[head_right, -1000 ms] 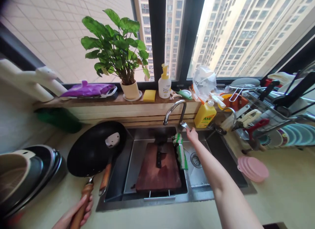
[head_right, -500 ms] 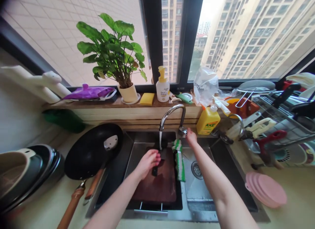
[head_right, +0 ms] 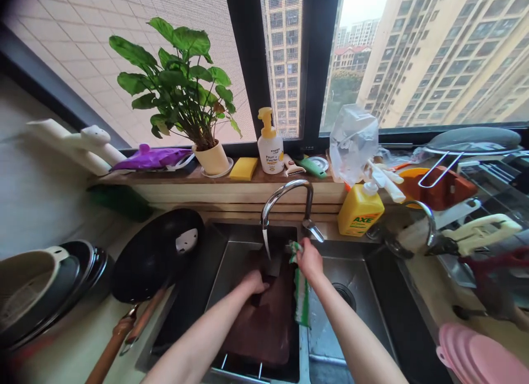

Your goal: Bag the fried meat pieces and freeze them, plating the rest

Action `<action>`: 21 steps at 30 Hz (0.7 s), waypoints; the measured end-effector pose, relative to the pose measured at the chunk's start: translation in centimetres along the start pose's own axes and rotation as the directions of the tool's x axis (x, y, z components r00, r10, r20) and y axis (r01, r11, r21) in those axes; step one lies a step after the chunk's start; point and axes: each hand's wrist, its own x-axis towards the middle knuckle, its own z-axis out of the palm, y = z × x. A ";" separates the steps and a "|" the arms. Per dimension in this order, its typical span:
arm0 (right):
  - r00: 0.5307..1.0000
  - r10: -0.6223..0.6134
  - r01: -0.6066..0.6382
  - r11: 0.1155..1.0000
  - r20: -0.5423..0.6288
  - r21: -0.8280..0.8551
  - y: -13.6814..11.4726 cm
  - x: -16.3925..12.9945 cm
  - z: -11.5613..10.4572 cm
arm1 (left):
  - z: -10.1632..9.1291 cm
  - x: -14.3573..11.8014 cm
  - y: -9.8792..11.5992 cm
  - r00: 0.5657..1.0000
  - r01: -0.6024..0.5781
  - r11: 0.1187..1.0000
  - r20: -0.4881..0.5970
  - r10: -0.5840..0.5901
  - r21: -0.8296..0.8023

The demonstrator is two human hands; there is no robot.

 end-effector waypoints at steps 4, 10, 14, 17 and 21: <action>0.993 -0.117 0.118 0.993 0.025 -0.009 -2.0 -1.1 0.6 | 0.7 0.4 -0.8 0.988 0.153 0.980 0.042 -0.148 -0.127; 0.954 -0.270 0.264 0.963 0.134 0.059 -5.6 -2.6 5.4 | -2.9 -2.6 -1.0 0.983 0.165 0.887 0.140 -0.115 -0.431; 0.949 -0.272 0.268 0.962 0.161 0.045 -7.4 -2.2 8.1 | -3.6 -7.0 -2.7 0.998 0.042 0.848 0.064 -0.009 -0.528; 0.974 -0.185 0.188 0.982 0.129 -0.013 -7.8 0.7 7.9 | -3.0 -9.4 -4.3 0.997 -0.045 0.806 0.027 0.076 -0.591; 0.989 -0.095 0.104 0.992 0.116 -0.070 -7.8 4.2 6.3 | -2.2 -10.7 -5.3 0.988 -0.063 0.741 0.063 0.140 -0.669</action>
